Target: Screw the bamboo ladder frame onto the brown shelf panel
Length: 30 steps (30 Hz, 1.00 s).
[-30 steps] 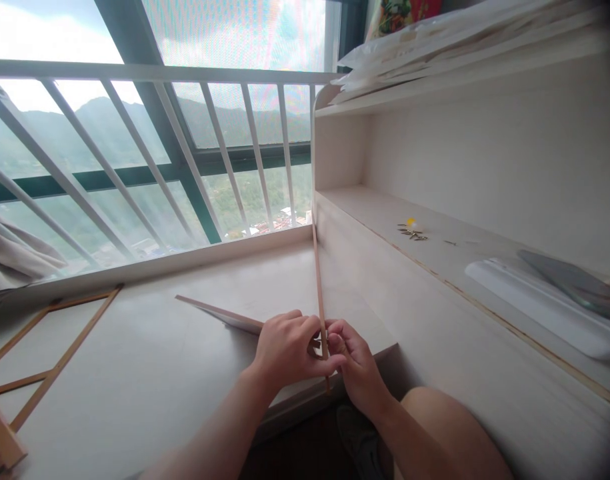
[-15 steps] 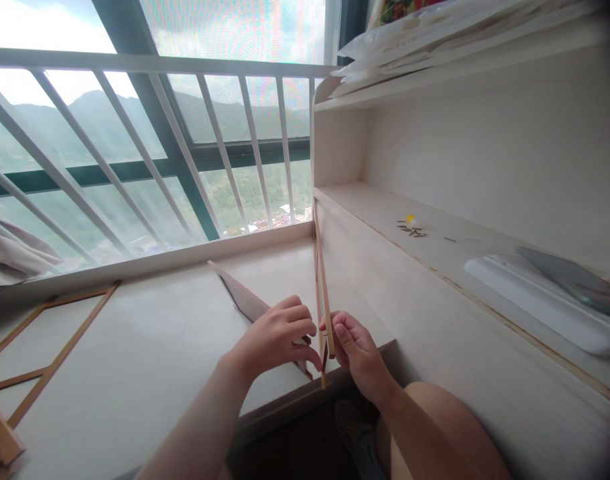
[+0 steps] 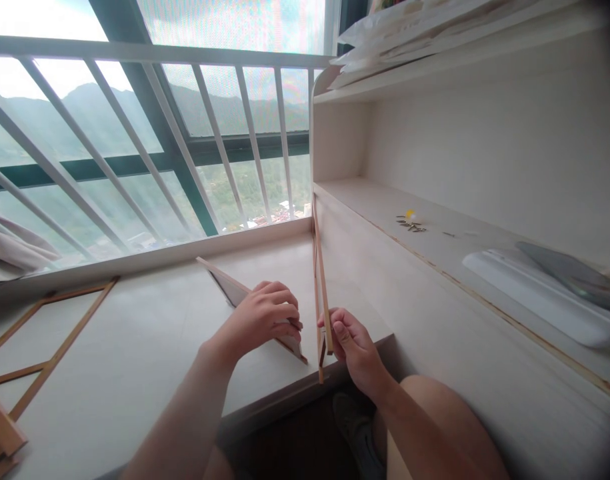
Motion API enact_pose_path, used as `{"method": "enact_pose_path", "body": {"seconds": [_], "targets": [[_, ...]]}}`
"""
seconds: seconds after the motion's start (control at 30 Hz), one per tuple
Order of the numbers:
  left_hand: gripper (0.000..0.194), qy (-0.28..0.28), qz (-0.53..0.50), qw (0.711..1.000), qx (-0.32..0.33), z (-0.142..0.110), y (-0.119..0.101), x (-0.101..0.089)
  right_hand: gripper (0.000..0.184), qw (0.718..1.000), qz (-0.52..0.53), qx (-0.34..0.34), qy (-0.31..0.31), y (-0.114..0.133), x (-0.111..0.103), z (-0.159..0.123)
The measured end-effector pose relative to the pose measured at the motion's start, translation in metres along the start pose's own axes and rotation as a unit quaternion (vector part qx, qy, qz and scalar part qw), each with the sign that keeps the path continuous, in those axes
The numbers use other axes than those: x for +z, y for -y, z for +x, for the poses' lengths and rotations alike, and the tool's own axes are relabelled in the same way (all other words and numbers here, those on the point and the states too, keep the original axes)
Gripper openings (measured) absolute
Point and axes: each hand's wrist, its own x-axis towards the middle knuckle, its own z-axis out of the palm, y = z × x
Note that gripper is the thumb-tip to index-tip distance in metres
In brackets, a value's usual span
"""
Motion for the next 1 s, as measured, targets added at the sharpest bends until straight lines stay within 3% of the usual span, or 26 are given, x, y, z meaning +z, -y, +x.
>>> {"method": "enact_pose_path", "body": {"seconds": [0.33,0.63,1.0], "targets": [[0.033,-0.034,0.094,0.993,-0.068,-0.005,-0.025,0.027,0.037,1.0,-0.014,-0.019,-0.018,-0.002,0.004,-0.005],[0.03,-0.053,0.101,0.986,-0.122,-0.006,-0.041,0.033,0.037,0.998,-0.04,-0.033,-0.018,-0.003,0.004,-0.005],[0.026,-0.078,0.085,0.984,-0.138,-0.005,-0.048,0.037,0.03,0.998,-0.04,-0.043,-0.011,-0.004,0.002,-0.004]]}}
